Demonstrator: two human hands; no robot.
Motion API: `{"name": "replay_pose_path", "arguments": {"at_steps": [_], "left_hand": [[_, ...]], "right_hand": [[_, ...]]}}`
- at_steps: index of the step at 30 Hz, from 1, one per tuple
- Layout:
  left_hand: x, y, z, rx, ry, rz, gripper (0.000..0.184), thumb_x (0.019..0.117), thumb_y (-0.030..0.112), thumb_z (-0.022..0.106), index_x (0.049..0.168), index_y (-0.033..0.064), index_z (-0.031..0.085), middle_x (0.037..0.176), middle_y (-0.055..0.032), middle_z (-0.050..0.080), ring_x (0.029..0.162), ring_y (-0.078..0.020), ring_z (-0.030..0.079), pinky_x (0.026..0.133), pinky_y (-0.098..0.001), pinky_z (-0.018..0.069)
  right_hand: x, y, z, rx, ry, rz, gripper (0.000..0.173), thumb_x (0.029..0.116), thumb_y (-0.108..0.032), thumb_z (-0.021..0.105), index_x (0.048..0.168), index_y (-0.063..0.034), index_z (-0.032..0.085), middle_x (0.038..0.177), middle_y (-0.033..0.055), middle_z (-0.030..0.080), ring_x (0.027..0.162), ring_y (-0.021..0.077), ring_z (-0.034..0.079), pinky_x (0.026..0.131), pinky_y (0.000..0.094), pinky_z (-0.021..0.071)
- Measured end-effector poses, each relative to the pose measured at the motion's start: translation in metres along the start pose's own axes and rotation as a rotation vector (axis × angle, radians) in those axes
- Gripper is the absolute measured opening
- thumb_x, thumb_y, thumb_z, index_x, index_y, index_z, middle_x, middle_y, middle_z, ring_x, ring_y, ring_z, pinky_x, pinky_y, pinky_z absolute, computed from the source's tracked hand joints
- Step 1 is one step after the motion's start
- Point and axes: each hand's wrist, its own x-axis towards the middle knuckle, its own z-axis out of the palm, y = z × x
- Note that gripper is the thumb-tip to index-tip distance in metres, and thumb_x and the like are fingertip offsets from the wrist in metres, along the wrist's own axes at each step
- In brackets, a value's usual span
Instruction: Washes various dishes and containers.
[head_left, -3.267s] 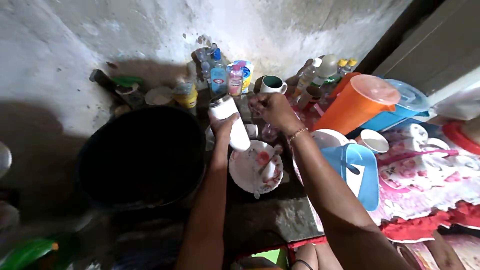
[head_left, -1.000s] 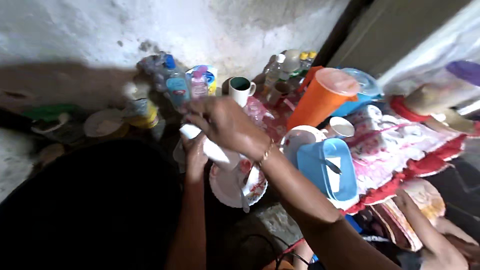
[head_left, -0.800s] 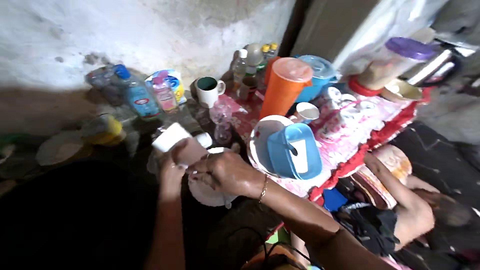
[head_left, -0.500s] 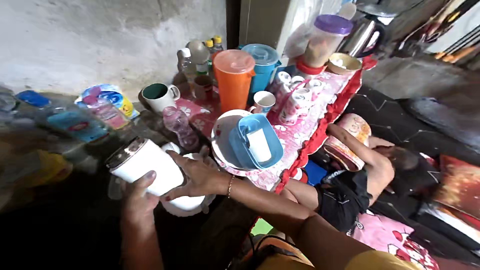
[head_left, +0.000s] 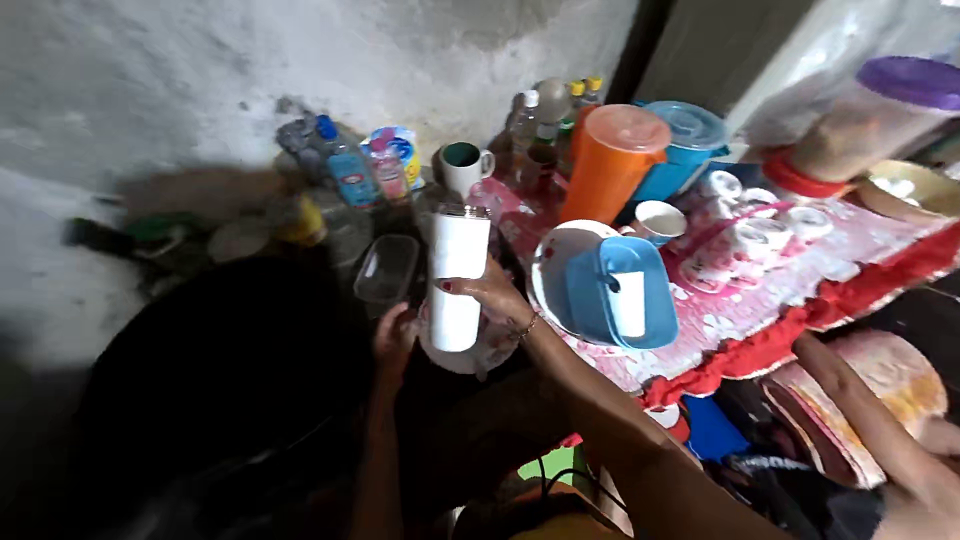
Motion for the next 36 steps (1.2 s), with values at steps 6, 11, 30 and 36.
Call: {"name": "replay_pose_path", "arguments": {"at_steps": [6,11,30,36], "left_hand": [[-0.016,-0.04,-0.004,0.135,0.094,-0.059,0.037,0.1003,0.001,0.055,0.132,-0.0187,0.051,0.125,-0.0326,0.062,0.113,-0.0303,0.064,0.099,-0.0385,0.0516],[-0.017,-0.063,-0.003,0.186,0.124,-0.049,0.035,0.101,0.002,0.053,0.13,-0.0169,0.055,0.12,-0.0313,0.066,0.107,-0.0342,0.068,0.096,-0.0446,0.0549],[-0.015,-0.037,-0.009,0.247,0.078,-0.217,0.035,0.1042,0.003,0.05,0.135,-0.013,0.054,0.131,-0.0289,0.062,0.121,-0.0342,0.063,0.106,-0.0422,0.0493],[-0.013,-0.036,-0.009,0.263,0.094,-0.2,0.034,0.1043,0.004,0.05,0.134,-0.0129,0.056,0.129,-0.0293,0.063,0.12,-0.0353,0.063,0.105,-0.0435,0.0494]], "right_hand": [[0.008,0.014,0.014,0.072,-0.012,0.02,0.082,0.0732,0.009,0.082,0.144,-0.002,0.041,0.117,0.0156,0.066,0.102,0.0197,0.068,0.089,0.0376,0.0595],[0.014,0.021,0.018,-0.152,-0.031,-0.018,0.092,0.0682,-0.001,0.088,0.146,-0.0022,0.04,0.121,0.0166,0.065,0.108,0.0205,0.066,0.094,0.038,0.0569],[0.022,0.043,0.034,-0.134,-0.075,0.101,0.085,0.0719,0.002,0.084,0.145,0.0011,0.041,0.122,0.0172,0.064,0.108,0.0188,0.066,0.093,0.0357,0.057],[0.024,0.04,0.042,-0.071,-0.093,0.093,0.083,0.074,0.004,0.081,0.145,0.0009,0.038,0.121,0.0158,0.063,0.107,0.0165,0.066,0.092,0.0333,0.0574]]}}
